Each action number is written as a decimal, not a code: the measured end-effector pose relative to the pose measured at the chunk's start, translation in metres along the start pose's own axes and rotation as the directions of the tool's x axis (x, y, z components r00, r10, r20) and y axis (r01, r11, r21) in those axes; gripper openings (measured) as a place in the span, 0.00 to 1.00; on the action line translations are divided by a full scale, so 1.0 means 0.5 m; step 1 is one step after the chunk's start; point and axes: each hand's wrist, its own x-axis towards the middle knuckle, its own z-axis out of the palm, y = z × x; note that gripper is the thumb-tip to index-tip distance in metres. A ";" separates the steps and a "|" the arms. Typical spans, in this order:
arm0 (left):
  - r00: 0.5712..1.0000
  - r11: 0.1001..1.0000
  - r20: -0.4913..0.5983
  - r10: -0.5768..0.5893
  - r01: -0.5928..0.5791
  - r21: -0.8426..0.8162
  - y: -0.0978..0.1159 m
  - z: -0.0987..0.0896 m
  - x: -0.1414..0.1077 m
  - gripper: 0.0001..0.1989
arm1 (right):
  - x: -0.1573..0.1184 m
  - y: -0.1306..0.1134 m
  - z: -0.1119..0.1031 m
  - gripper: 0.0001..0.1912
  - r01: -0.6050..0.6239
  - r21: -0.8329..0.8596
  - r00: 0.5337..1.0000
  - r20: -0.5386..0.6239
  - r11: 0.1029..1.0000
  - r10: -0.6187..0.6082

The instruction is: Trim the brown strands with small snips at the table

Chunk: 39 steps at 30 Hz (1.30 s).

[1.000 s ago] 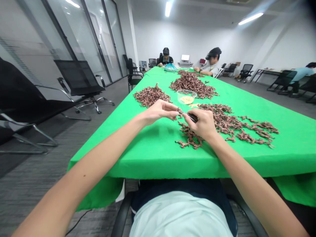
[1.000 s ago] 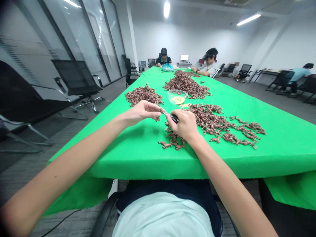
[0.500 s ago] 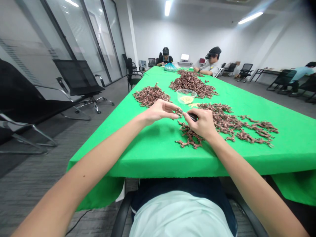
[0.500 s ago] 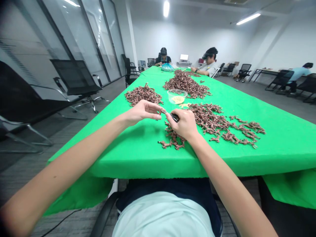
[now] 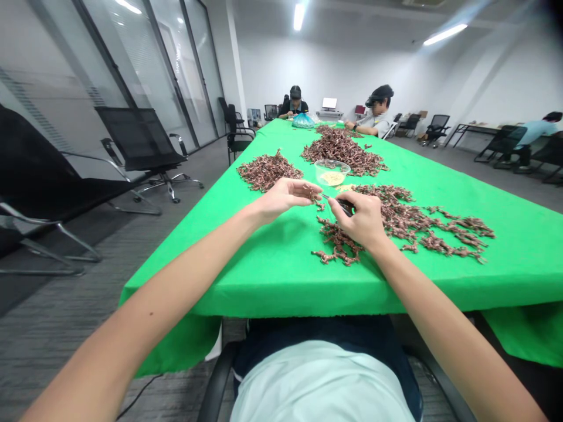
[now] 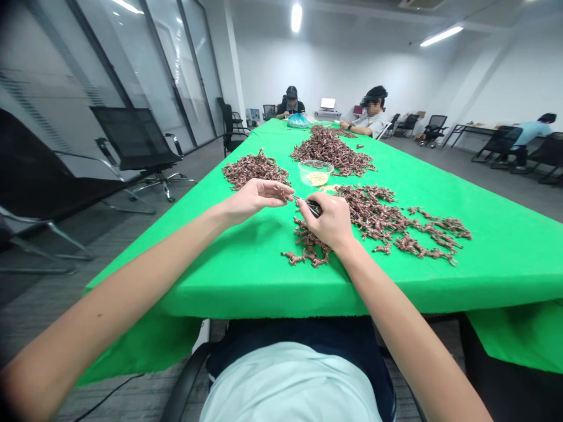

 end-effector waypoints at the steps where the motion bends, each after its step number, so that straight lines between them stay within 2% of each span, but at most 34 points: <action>1: 1.000 1.000 0.006 0.000 0.000 0.003 0.000 0.000 0.000 0.18 | -0.001 0.001 0.000 0.16 0.002 0.001 1.000 0.001 1.000 -0.002; 18: 1.000 1.000 0.003 -0.006 0.006 -0.003 -0.001 0.005 0.003 0.15 | -0.005 0.000 0.001 0.14 0.059 0.013 0.993 0.099 0.998 -0.060; 21: 0.991 0.995 -0.087 -0.101 0.100 -0.013 -0.003 0.004 0.006 0.15 | -0.004 -0.002 0.001 0.14 0.056 0.032 0.991 0.122 0.998 -0.059; 25: 0.909 0.929 -0.242 -0.340 0.365 0.066 -0.012 -0.007 0.008 0.13 | -0.002 -0.007 -0.001 0.15 0.033 0.047 0.991 0.132 0.998 -0.039; 26: 0.892 0.911 -0.261 -0.369 0.403 0.088 -0.015 -0.010 0.008 0.12 | -0.002 -0.007 -0.001 0.15 0.032 0.044 0.990 0.138 0.999 -0.037; 28: 0.887 0.900 -0.260 -0.382 0.421 0.111 -0.020 -0.016 0.007 0.10 | -0.002 -0.008 -0.001 0.14 0.037 0.045 0.988 0.151 0.998 -0.043; 31: 0.902 0.903 -0.219 -0.372 0.406 0.139 -0.030 -0.027 0.010 0.09 | -0.003 -0.009 0.000 0.13 0.052 0.073 0.985 0.158 0.996 -0.063; 34: 0.896 0.880 -0.307 -0.320 0.401 0.253 -0.041 -0.049 0.019 0.11 | -0.002 -0.009 0.000 0.14 0.051 0.084 0.985 0.158 0.995 -0.064; 37: 0.870 0.793 -0.473 -0.141 0.385 0.472 -0.047 -0.088 0.026 0.08 | -0.002 -0.009 0.000 0.15 0.054 0.078 0.982 0.176 0.995 -0.067; 39: 0.827 0.692 -0.561 0.016 0.396 0.603 -0.049 -0.121 0.026 0.07 | -0.002 -0.007 0.000 0.15 0.056 0.072 0.979 0.194 0.996 -0.069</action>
